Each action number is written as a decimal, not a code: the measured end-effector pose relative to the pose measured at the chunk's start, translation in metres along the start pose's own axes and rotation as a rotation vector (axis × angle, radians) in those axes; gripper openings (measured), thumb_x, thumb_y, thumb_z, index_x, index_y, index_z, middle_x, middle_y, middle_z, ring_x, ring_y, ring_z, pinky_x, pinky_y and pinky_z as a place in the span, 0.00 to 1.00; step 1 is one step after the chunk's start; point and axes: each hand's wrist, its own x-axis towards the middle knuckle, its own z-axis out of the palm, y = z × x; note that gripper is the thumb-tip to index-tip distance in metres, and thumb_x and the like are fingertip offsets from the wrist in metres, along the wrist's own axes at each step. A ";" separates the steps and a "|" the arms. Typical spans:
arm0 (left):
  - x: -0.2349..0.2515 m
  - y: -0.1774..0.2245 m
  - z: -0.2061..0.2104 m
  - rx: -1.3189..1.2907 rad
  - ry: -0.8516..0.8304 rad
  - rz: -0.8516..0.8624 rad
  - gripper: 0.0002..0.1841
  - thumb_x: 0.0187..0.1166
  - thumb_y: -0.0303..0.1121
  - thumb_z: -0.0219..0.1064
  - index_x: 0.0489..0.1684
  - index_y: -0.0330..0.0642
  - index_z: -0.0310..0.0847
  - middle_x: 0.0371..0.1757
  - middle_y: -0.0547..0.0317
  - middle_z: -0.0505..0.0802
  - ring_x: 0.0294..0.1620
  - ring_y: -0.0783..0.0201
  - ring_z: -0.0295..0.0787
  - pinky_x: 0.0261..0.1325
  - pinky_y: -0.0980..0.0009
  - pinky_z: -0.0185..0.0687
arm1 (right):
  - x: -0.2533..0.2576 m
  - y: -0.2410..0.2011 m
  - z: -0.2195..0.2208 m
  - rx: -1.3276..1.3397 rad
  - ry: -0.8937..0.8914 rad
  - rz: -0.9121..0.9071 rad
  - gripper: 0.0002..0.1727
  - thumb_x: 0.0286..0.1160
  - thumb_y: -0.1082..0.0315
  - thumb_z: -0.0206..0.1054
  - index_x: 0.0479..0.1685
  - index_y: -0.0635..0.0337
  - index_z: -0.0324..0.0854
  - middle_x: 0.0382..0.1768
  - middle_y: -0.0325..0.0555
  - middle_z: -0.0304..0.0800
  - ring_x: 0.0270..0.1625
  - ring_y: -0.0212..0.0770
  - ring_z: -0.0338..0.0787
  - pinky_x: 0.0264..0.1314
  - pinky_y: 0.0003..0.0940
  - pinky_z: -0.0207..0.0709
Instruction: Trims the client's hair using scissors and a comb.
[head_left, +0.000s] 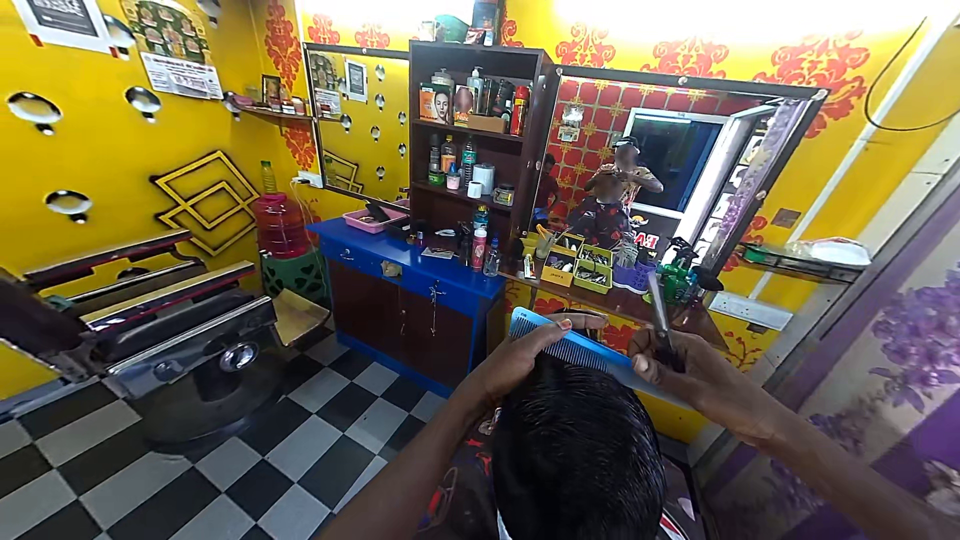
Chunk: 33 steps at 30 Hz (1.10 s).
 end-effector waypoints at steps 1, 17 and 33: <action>0.000 0.000 0.001 -0.015 0.012 -0.011 0.28 0.92 0.49 0.41 0.72 0.45 0.83 0.72 0.57 0.87 0.73 0.63 0.81 0.76 0.63 0.75 | 0.001 -0.004 -0.002 -0.035 -0.061 -0.074 0.18 0.70 0.40 0.74 0.39 0.44 0.88 0.21 0.27 0.79 0.22 0.21 0.74 0.23 0.15 0.65; -0.004 0.024 -0.005 -0.020 -0.191 0.158 0.55 0.78 0.76 0.25 0.73 0.34 0.80 0.77 0.45 0.83 0.79 0.52 0.76 0.82 0.54 0.70 | 0.036 -0.022 -0.038 0.189 -0.402 0.396 0.08 0.78 0.68 0.67 0.50 0.52 0.90 0.30 0.33 0.87 0.19 0.18 0.71 0.21 0.12 0.64; -0.049 -0.020 -0.008 -0.058 -0.289 0.375 0.28 0.80 0.58 0.65 0.71 0.50 0.86 0.68 0.69 0.91 0.69 0.78 0.84 0.75 0.73 0.78 | -0.007 -0.053 -0.017 0.357 -0.343 0.359 0.12 0.80 0.64 0.67 0.56 0.51 0.90 0.33 0.34 0.87 0.20 0.18 0.74 0.22 0.10 0.68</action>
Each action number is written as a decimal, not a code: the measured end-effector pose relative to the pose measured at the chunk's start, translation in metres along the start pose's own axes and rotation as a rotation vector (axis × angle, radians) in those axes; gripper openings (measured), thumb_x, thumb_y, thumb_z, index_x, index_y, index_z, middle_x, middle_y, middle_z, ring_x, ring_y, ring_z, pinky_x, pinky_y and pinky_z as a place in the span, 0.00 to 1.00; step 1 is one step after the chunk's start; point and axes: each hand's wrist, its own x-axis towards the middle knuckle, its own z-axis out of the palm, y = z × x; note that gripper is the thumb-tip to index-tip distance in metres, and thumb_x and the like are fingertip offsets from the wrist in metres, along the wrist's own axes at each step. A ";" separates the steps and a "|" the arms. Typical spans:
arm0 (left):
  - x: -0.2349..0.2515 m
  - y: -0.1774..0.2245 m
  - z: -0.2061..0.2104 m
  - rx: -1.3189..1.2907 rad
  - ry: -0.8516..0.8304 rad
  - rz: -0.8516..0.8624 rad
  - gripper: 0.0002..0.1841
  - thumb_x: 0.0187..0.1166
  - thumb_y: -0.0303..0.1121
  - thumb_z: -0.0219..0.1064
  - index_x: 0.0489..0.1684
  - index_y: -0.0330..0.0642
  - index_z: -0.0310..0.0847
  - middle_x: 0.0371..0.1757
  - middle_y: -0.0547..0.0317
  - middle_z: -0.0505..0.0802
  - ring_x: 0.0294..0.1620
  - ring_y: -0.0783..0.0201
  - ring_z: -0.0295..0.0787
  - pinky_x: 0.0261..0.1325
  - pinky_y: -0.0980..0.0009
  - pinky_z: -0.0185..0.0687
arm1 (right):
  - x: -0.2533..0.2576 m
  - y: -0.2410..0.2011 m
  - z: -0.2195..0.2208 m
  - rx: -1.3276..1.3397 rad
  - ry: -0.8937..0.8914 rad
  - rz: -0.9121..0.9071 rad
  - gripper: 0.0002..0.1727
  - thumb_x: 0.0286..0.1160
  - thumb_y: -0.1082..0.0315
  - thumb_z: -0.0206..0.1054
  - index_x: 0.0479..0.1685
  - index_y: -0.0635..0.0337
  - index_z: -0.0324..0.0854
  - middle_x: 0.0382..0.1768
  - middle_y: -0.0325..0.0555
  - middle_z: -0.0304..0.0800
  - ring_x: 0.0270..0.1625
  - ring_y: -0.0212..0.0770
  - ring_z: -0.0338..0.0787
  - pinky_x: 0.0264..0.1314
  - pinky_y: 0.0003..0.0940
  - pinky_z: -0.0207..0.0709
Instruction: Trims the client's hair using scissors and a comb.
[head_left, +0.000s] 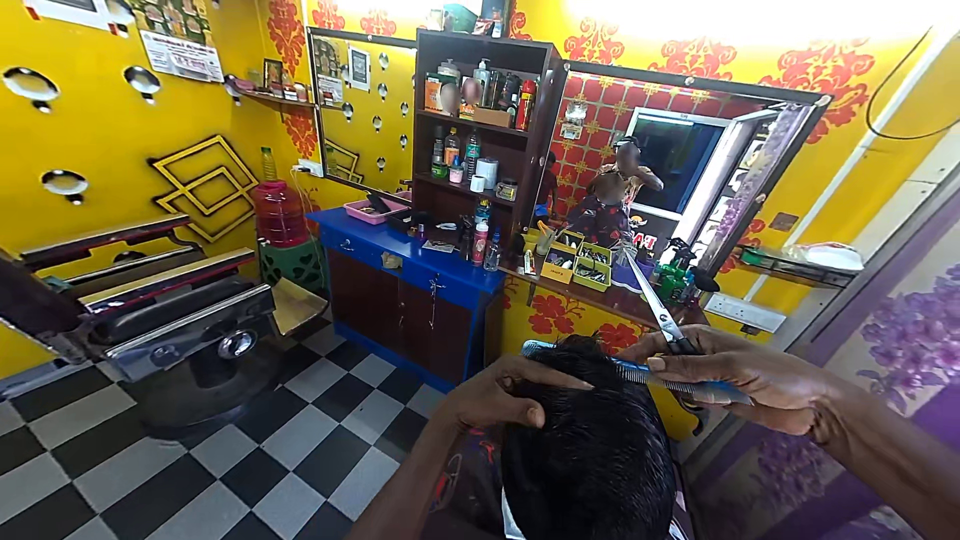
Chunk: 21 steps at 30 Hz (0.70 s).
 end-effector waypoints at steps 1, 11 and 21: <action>0.008 0.000 -0.001 0.029 -0.022 -0.005 0.29 0.80 0.58 0.64 0.71 0.47 0.85 0.69 0.66 0.90 0.71 0.76 0.83 0.77 0.71 0.77 | -0.001 0.001 -0.002 0.018 0.004 0.001 0.12 0.80 0.65 0.66 0.56 0.51 0.89 0.33 0.34 0.87 0.20 0.18 0.73 0.22 0.10 0.68; 0.043 0.002 0.000 0.145 0.003 -0.068 0.42 0.81 0.69 0.51 0.67 0.36 0.85 0.66 0.62 0.91 0.70 0.78 0.82 0.77 0.73 0.74 | -0.006 0.004 -0.020 0.092 -0.001 -0.047 0.11 0.81 0.66 0.64 0.56 0.54 0.87 0.28 0.32 0.82 0.19 0.18 0.72 0.22 0.11 0.67; 0.051 0.006 -0.002 0.132 0.078 -0.097 0.50 0.80 0.74 0.40 0.67 0.30 0.83 0.71 0.46 0.88 0.79 0.58 0.78 0.85 0.59 0.67 | -0.003 -0.006 -0.024 0.135 0.035 -0.090 0.12 0.83 0.67 0.62 0.56 0.55 0.88 0.27 0.32 0.81 0.18 0.17 0.70 0.20 0.09 0.66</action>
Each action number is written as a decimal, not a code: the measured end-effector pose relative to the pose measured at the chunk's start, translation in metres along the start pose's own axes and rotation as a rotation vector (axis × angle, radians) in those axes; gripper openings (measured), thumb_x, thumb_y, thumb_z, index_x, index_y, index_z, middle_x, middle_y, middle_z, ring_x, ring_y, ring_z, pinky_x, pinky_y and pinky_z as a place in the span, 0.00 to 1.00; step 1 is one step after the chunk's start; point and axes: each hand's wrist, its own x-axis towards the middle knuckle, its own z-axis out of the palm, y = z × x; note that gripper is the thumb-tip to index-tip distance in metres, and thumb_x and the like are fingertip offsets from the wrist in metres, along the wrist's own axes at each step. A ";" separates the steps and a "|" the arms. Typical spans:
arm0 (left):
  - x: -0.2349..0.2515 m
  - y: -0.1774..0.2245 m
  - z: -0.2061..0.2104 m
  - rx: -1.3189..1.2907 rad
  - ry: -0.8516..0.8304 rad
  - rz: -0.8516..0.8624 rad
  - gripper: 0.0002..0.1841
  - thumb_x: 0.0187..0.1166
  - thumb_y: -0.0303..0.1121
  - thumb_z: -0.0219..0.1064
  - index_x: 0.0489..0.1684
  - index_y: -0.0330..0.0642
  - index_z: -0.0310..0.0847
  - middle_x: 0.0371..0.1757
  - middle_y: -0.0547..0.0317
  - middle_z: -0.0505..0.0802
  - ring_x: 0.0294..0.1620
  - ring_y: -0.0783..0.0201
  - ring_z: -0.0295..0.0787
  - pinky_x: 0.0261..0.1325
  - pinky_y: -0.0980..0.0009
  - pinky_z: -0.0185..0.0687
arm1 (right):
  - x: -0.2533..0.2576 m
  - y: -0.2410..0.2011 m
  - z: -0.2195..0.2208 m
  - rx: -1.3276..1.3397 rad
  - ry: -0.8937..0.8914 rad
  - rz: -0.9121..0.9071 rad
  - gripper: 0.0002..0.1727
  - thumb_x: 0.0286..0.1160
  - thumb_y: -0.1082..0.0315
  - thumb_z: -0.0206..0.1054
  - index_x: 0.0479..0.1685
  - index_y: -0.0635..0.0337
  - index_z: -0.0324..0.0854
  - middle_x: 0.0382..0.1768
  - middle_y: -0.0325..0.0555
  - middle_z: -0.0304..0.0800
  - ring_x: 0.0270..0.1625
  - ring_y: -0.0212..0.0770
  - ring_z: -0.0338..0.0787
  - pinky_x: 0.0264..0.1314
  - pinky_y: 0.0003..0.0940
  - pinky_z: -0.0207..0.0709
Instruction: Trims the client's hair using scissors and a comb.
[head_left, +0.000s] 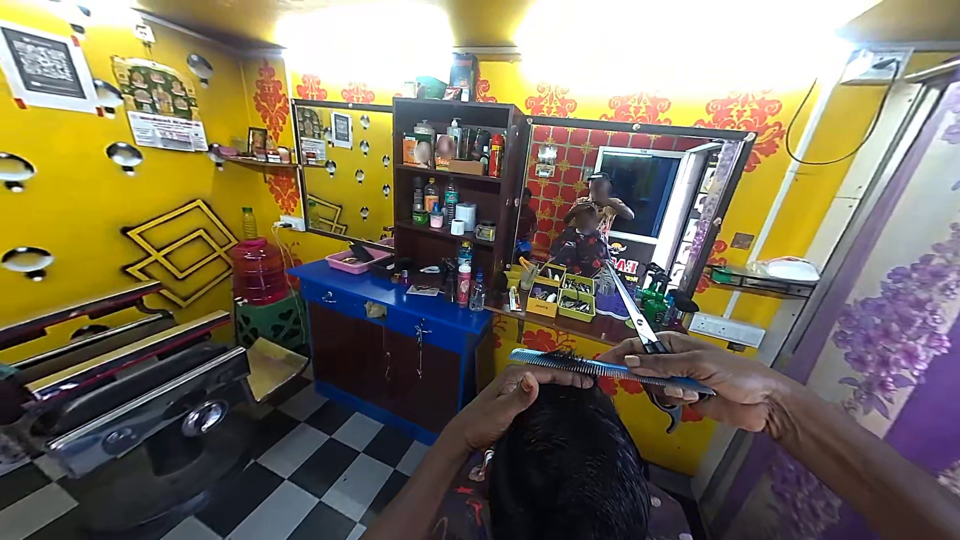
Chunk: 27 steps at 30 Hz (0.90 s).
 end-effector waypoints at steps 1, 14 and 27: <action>0.000 0.000 0.001 -0.010 0.003 -0.003 0.51 0.80 0.74 0.39 0.68 0.29 0.82 0.71 0.44 0.87 0.79 0.57 0.78 0.86 0.58 0.67 | 0.000 0.000 0.000 0.015 0.009 -0.006 0.12 0.84 0.67 0.61 0.57 0.55 0.88 0.28 0.33 0.81 0.18 0.17 0.70 0.20 0.09 0.66; -0.011 0.017 0.020 -0.177 0.298 -0.167 0.29 0.81 0.58 0.64 0.62 0.40 0.81 0.54 0.71 0.93 0.60 0.79 0.87 0.71 0.73 0.80 | -0.019 -0.009 0.036 -0.661 -0.099 -0.178 0.21 0.83 0.53 0.65 0.72 0.43 0.82 0.34 0.27 0.84 0.30 0.20 0.79 0.32 0.16 0.73; -0.004 0.010 0.009 -0.117 0.146 -0.224 0.21 0.85 0.41 0.57 0.66 0.38 0.85 0.66 0.54 0.90 0.66 0.65 0.85 0.73 0.65 0.79 | -0.024 -0.021 0.000 -1.317 0.319 0.153 0.26 0.85 0.37 0.56 0.45 0.52 0.84 0.24 0.39 0.86 0.29 0.40 0.87 0.38 0.47 0.80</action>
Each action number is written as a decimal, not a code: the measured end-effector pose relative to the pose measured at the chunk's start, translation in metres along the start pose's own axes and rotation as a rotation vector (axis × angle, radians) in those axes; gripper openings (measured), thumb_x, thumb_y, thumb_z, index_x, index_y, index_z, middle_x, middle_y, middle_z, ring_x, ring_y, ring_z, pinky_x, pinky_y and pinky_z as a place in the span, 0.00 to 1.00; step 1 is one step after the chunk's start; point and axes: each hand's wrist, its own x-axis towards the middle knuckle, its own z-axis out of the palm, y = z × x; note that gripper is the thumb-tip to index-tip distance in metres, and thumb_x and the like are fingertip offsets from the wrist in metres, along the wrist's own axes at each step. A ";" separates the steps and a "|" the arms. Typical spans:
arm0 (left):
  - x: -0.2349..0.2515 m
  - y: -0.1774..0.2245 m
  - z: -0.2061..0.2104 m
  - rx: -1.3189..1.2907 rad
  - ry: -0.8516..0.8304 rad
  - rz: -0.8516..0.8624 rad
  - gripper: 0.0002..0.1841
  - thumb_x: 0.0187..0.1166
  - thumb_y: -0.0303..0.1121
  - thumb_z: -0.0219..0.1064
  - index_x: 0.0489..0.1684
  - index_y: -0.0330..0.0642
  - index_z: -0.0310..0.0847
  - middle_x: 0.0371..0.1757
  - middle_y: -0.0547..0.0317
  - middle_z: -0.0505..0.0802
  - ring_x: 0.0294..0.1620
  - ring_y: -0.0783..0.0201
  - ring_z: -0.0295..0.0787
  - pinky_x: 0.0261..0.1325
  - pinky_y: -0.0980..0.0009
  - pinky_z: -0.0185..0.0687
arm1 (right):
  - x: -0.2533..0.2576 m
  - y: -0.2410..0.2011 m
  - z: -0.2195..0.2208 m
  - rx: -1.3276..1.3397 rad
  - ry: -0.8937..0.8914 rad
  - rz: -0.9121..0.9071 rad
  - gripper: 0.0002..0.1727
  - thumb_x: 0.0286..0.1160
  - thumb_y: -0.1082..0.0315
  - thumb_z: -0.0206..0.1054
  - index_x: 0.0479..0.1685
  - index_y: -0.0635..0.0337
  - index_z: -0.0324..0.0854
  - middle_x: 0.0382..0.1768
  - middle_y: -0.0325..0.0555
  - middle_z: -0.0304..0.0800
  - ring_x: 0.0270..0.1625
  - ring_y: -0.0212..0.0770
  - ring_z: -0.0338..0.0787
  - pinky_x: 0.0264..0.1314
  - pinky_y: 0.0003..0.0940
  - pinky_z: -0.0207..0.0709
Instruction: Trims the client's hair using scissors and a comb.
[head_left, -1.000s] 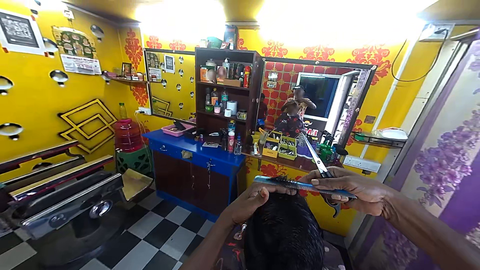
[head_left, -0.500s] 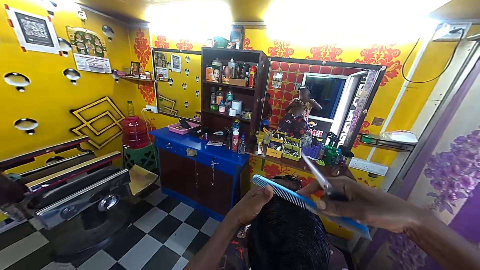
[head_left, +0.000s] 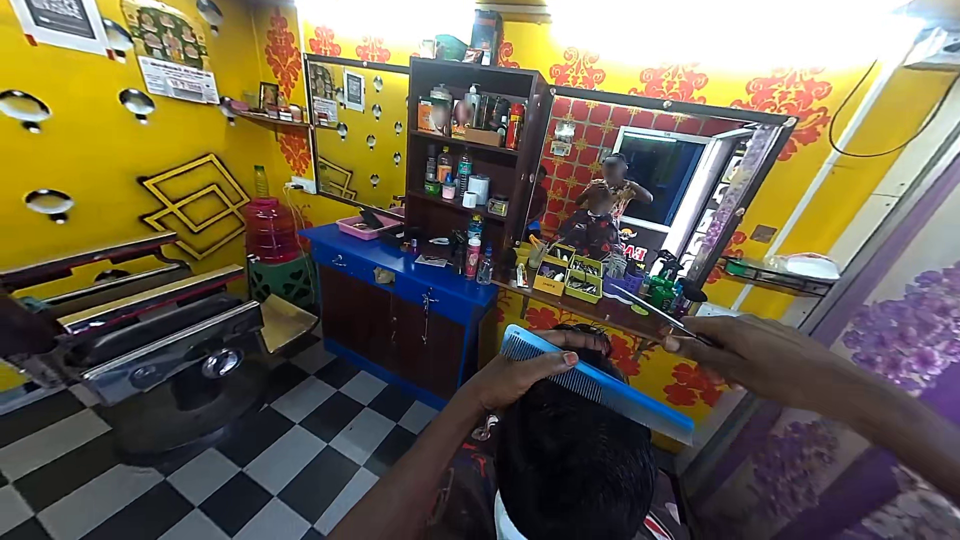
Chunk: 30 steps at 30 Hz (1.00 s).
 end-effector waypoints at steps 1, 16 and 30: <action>0.000 -0.001 -0.001 0.008 0.002 -0.007 0.21 0.85 0.42 0.57 0.66 0.38 0.85 0.66 0.53 0.89 0.66 0.64 0.85 0.72 0.64 0.79 | 0.006 0.010 -0.008 0.103 -0.164 0.015 0.23 0.84 0.43 0.63 0.50 0.55 0.83 0.27 0.41 0.87 0.29 0.39 0.87 0.38 0.42 0.82; 0.002 -0.001 -0.003 0.062 -0.001 -0.016 0.21 0.86 0.41 0.57 0.68 0.40 0.84 0.70 0.53 0.88 0.70 0.62 0.83 0.73 0.63 0.78 | 0.041 0.018 -0.026 -0.086 -0.583 -0.261 0.27 0.60 0.67 0.86 0.58 0.57 0.77 0.43 0.43 0.85 0.44 0.38 0.86 0.50 0.39 0.81; -0.004 0.003 -0.001 0.086 0.001 -0.054 0.22 0.85 0.43 0.58 0.69 0.40 0.83 0.68 0.55 0.88 0.66 0.67 0.84 0.71 0.66 0.79 | 0.045 -0.018 -0.035 -0.194 -0.526 -0.287 0.23 0.67 0.72 0.80 0.61 0.57 0.78 0.42 0.41 0.86 0.43 0.36 0.86 0.49 0.36 0.80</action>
